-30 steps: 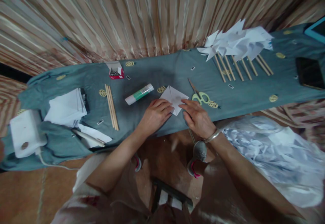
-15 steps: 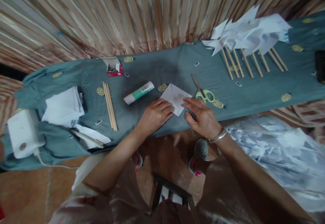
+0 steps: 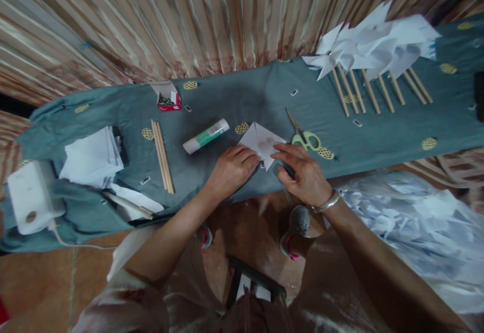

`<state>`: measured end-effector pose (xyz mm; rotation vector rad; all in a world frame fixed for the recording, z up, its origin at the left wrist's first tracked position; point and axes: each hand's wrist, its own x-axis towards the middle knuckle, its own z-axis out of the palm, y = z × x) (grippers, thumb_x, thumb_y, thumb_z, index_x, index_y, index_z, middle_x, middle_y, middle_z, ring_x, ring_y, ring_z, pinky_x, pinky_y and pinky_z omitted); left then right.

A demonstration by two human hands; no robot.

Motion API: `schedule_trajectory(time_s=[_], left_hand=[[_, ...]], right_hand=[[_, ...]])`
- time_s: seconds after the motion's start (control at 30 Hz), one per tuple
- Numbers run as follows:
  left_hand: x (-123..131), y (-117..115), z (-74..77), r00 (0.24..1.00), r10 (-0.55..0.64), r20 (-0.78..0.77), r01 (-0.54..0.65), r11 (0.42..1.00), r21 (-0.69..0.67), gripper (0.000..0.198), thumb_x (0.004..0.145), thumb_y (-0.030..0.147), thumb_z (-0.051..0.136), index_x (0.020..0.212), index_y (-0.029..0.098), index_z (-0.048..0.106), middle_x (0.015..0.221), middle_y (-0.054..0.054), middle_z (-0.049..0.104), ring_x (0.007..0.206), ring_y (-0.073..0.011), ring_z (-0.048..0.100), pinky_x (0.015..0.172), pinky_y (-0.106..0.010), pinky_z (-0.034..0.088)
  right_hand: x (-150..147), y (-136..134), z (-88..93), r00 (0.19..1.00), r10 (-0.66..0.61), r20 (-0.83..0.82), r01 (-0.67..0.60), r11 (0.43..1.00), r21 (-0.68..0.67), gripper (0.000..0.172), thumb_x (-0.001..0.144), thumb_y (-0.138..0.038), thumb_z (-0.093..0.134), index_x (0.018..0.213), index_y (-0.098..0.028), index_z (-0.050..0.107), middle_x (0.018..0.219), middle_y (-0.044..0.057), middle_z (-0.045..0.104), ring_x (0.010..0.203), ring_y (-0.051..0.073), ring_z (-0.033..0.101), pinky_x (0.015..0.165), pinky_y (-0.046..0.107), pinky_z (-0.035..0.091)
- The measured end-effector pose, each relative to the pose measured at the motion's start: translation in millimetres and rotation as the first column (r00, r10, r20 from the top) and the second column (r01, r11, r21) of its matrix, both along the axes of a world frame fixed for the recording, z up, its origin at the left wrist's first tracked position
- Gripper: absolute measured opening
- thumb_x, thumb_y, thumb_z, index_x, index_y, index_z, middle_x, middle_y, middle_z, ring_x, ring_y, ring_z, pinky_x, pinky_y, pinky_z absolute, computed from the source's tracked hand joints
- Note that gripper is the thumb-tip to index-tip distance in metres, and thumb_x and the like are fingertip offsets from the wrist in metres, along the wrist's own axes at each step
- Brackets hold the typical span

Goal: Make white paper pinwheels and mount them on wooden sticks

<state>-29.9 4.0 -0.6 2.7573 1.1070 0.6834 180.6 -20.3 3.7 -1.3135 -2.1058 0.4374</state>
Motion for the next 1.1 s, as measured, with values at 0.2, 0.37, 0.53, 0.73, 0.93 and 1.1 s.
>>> schedule_trajectory(time_s=[0.2,0.37,0.53,0.73,0.93,1.1], left_hand=[[0.8,-16.9,-2.0,0.990,-0.006,0.138,0.012,0.999,-0.037,0.019,0.094,0.023,0.050,0.094,0.014,0.067,0.092,-0.008,0.072,0.088,-0.0194,0.063,0.078,-0.033,0.050],[0.8,-24.3,-5.8,0.965,0.011,0.261,0.019,0.993,-0.112,0.016,0.093,0.022,0.054,0.098,0.012,0.066,0.094,-0.008,0.070,0.090,-0.0183,0.063,0.083,-0.032,0.052],[-0.2,-27.2,-5.6,0.958,0.057,0.280,-0.013,0.987,-0.160,0.023,0.092,0.021,0.055,0.112,0.013,0.062,0.093,-0.008,0.070,0.086,-0.0176,0.064,0.079,-0.031,0.054],[-0.2,-26.5,-8.5,0.945,0.003,0.327,0.049,0.987,-0.152,0.017,0.092,0.017,0.054,0.103,0.014,0.067,0.094,-0.008,0.071,0.090,-0.0170,0.064,0.082,-0.032,0.054],[1.2,-22.6,-8.3,0.926,0.046,0.375,0.036,0.977,-0.209,0.017,0.091,0.015,0.055,0.099,0.016,0.070,0.091,-0.007,0.071,0.086,-0.0152,0.066,0.078,-0.029,0.055],[2.0,-20.9,-5.4,0.930,0.061,0.362,0.021,0.976,-0.217,0.017,0.091,0.016,0.056,0.098,0.014,0.071,0.091,-0.007,0.072,0.086,-0.0154,0.067,0.078,-0.028,0.055]], right_hand=[[-8.9,-7.5,1.7,0.982,-0.055,-0.182,0.031,0.991,-0.133,0.013,0.081,-0.027,0.064,0.092,-0.022,0.071,0.124,0.010,0.065,0.114,0.027,0.061,0.101,0.047,0.045],[-15.1,-8.8,-4.8,0.971,-0.083,-0.225,0.051,0.988,-0.144,0.008,0.083,-0.029,0.067,0.080,-0.023,0.071,0.119,0.009,0.066,0.113,0.027,0.060,0.100,0.048,0.044],[-19.9,-8.2,-6.6,0.966,-0.144,-0.214,0.115,0.983,-0.141,0.007,0.082,-0.026,0.067,0.079,-0.022,0.071,0.117,0.010,0.067,0.112,0.028,0.060,0.099,0.047,0.045],[-24.4,-8.1,-6.6,0.966,-0.184,-0.181,0.162,0.978,-0.129,0.007,0.082,-0.026,0.066,0.077,-0.023,0.070,0.115,0.008,0.068,0.110,0.027,0.060,0.098,0.047,0.046],[-23.2,-7.8,-6.5,0.965,-0.210,-0.160,0.190,0.973,-0.131,0.006,0.081,-0.027,0.067,0.078,-0.022,0.070,0.115,0.009,0.068,0.110,0.027,0.060,0.098,0.048,0.046],[-22.3,-7.8,-5.8,0.967,-0.204,-0.153,0.186,0.975,-0.125,0.007,0.082,-0.027,0.067,0.078,-0.021,0.069,0.116,0.010,0.068,0.111,0.028,0.060,0.099,0.048,0.046]])
